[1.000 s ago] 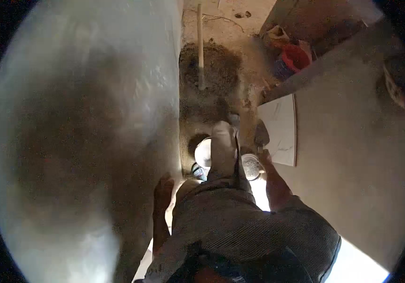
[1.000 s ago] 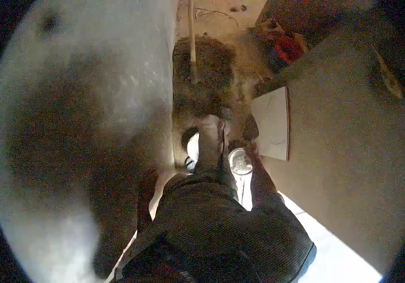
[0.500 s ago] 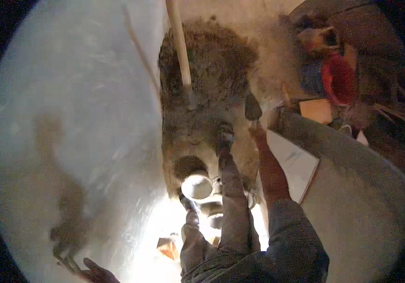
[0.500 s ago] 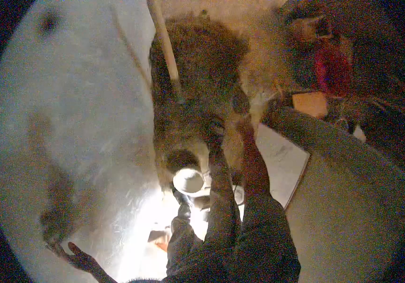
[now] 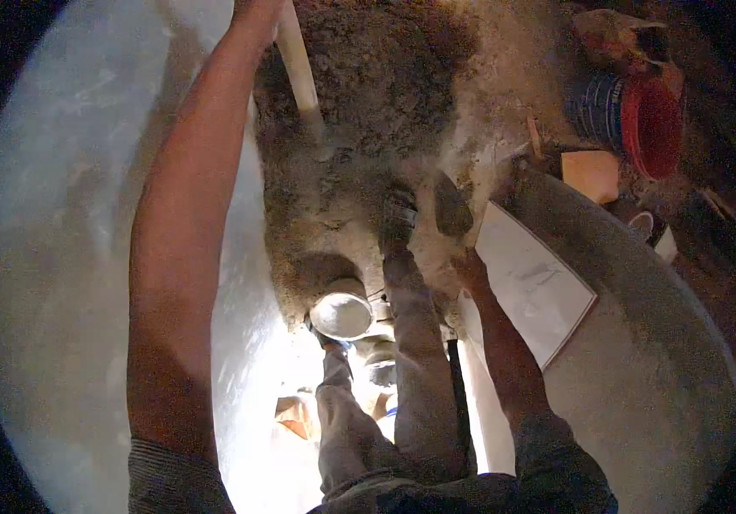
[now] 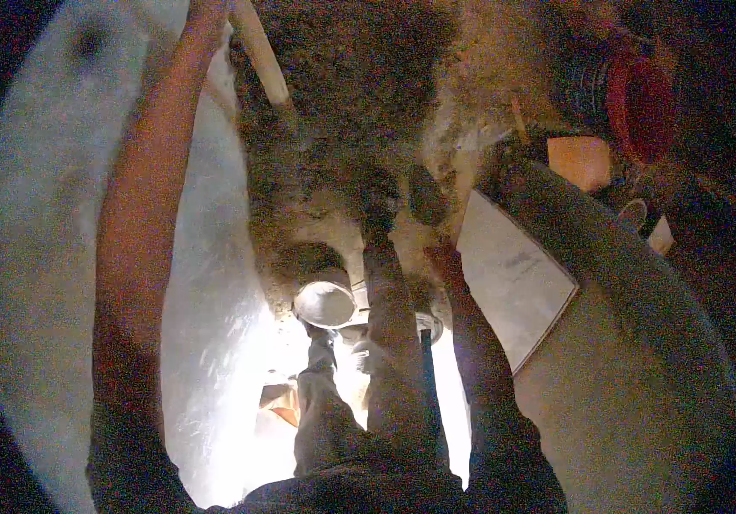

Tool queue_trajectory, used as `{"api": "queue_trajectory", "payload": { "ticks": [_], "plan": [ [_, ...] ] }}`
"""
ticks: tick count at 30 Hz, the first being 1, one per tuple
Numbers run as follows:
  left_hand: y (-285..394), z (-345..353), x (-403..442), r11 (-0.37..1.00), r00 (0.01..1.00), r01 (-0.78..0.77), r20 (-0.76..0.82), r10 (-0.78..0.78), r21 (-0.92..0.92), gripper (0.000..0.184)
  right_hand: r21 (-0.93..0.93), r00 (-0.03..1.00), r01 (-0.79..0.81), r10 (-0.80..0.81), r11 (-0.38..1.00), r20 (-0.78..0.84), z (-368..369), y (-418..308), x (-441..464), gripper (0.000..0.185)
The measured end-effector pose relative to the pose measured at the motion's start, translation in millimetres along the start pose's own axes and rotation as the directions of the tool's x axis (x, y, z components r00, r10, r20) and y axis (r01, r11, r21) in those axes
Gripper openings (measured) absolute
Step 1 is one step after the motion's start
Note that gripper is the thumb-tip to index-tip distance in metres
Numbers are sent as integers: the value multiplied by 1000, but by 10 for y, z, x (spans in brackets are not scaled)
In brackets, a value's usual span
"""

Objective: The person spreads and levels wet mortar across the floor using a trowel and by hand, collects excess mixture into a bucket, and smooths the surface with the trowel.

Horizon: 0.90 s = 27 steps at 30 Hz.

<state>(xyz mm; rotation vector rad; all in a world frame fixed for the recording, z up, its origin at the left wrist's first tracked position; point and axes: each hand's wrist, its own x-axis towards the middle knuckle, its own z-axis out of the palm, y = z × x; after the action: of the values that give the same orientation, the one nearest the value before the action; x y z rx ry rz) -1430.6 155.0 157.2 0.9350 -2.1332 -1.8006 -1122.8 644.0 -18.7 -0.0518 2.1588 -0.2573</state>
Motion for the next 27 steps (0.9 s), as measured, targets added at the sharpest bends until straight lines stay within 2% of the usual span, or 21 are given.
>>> {"api": "queue_trajectory", "payload": {
  "ticks": [1,3,4,5,6,7,8,9,10,11,12,13,15,19,20,22,23,24,25,26,27],
  "plan": [
    [-62,7,33,1000,1000,7,-2,-7,-2,83,-5,1000,-2,2,1000,5,107,175,-20,63],
    [-132,-22,49,995,995,75,-54,-78,-70,71,-141,927,361,-372,922,-57,342,555,-40,55],
    [-127,-2,60,995,996,65,-51,-69,-73,71,-141,926,361,-372,922,-68,353,579,-35,55],
    [-178,-1,43,999,997,38,-60,-40,-38,66,67,985,171,-172,983,6,218,412,-126,51],
    [-257,-34,21,1000,997,15,-71,-14,1,60,254,992,-47,16,966,125,119,280,-211,46],
    [-476,-119,98,1000,998,3,-70,-3,1,60,259,993,-41,11,965,116,286,368,-147,46],
    [-808,-230,248,995,994,-97,-58,96,-12,54,570,994,-79,23,818,104,669,600,-24,45],
    [-943,-246,346,981,980,-194,-41,193,-25,47,816,994,-104,41,568,98,883,713,30,43],
    [-784,-184,231,979,979,-203,-24,203,-27,47,825,995,-100,48,556,89,717,527,-13,43],
    [-553,-151,-77,988,991,-131,-44,128,-77,44,560,998,59,-42,827,-42,378,174,-122,40],
    [-413,-134,-305,991,997,-54,-62,46,-126,41,193,978,192,-170,962,-122,158,-63,-153,37],
    [-407,-114,-368,991,998,-54,-49,48,-126,41,200,979,184,-161,962,-126,176,-68,-44,37],
    [-499,-123,-349,984,973,-136,-201,110,-118,31,-187,953,286,-300,940,-49,242,-157,236,38],
    [-589,-144,-105,990,968,-139,-214,130,-27,32,-224,972,237,-228,945,65,61,-304,928,39],
    [-599,-185,6,985,965,-173,-198,172,8,34,-29,968,240,-241,970,-74,99,-231,1146,40],
    [-635,-242,251,965,952,-252,-160,262,77,38,349,927,281,-158,894,-340,214,-95,1426,43],
    [-644,-249,389,947,941,-301,-129,314,109,40,351,928,278,-156,894,-338,6,-188,1501,43],
    [-671,-260,556,925,925,-354,-90,368,139,42,437,992,76,-23,896,-125,-469,-412,1499,45],
    [-752,-267,769,892,904,-416,-26,427,175,43,471,988,-145,104,870,112,-693,-534,1480,48],
    [-863,-260,1040,847,866,-499,64,497,183,45,462,987,-150,105,874,122,-621,-454,1535,48],
    [-982,-260,1362,795,806,-589,176,564,147,47,366,997,-75,76,928,12,-538,-324,1612,51]
  ]
}}
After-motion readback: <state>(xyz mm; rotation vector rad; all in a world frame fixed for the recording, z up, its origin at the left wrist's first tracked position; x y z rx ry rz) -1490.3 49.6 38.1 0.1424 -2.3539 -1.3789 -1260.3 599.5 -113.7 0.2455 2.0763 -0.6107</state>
